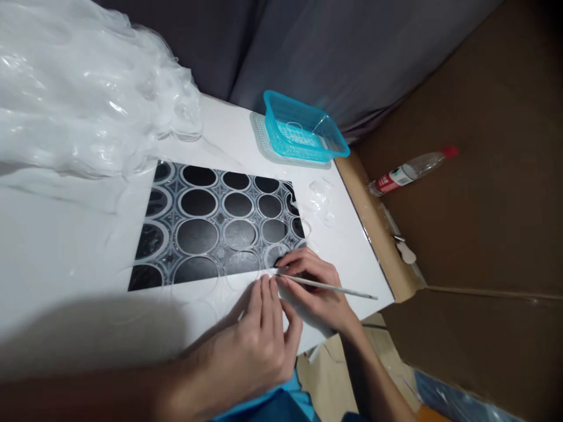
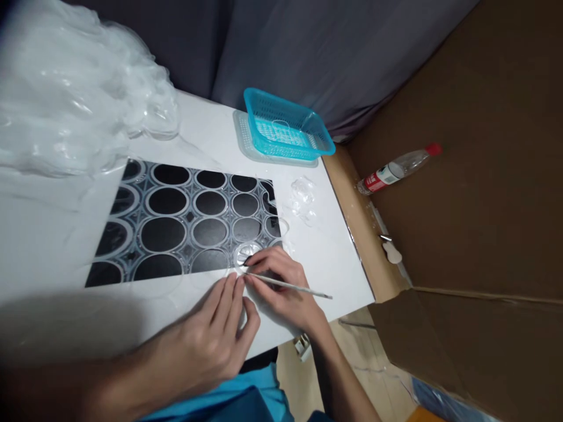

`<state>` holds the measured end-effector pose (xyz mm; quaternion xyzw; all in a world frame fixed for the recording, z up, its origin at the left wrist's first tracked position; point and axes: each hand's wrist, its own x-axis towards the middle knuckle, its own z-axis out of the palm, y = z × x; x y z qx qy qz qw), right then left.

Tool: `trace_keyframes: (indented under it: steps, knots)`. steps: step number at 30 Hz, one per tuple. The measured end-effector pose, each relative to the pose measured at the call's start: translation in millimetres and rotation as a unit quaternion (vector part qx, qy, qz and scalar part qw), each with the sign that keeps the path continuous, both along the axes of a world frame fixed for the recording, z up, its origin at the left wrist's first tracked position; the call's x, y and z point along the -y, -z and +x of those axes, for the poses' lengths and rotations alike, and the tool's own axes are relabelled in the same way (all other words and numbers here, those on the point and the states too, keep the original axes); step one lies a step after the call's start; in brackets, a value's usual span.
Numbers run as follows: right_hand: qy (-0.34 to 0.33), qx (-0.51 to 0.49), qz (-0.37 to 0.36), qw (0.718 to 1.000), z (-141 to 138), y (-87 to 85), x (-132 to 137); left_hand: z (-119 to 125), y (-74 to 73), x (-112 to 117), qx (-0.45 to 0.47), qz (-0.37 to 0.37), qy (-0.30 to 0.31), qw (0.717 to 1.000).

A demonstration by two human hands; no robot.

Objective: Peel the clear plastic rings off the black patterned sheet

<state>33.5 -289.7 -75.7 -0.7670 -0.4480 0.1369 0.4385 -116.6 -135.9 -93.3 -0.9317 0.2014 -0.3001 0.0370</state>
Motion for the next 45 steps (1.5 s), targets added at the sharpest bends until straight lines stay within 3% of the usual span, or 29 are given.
trace_keyframes:
  steps: [11,33,45]
  knots:
    - [-0.009,0.021,-0.005,1.000,-0.1,-3.2,-1.3,2.9,-10.4,-7.8,-0.025,0.006,0.033,0.999]
    - [-0.016,0.046,-0.012,0.999,-4.3,-2.8,0.7,8.3,-8.9,-10.6,-0.008,0.007,0.037,0.999]
    - [-0.067,0.228,-0.043,0.970,-16.0,-4.2,3.1,15.3,-11.8,-15.8,0.012,0.013,0.053,0.998]
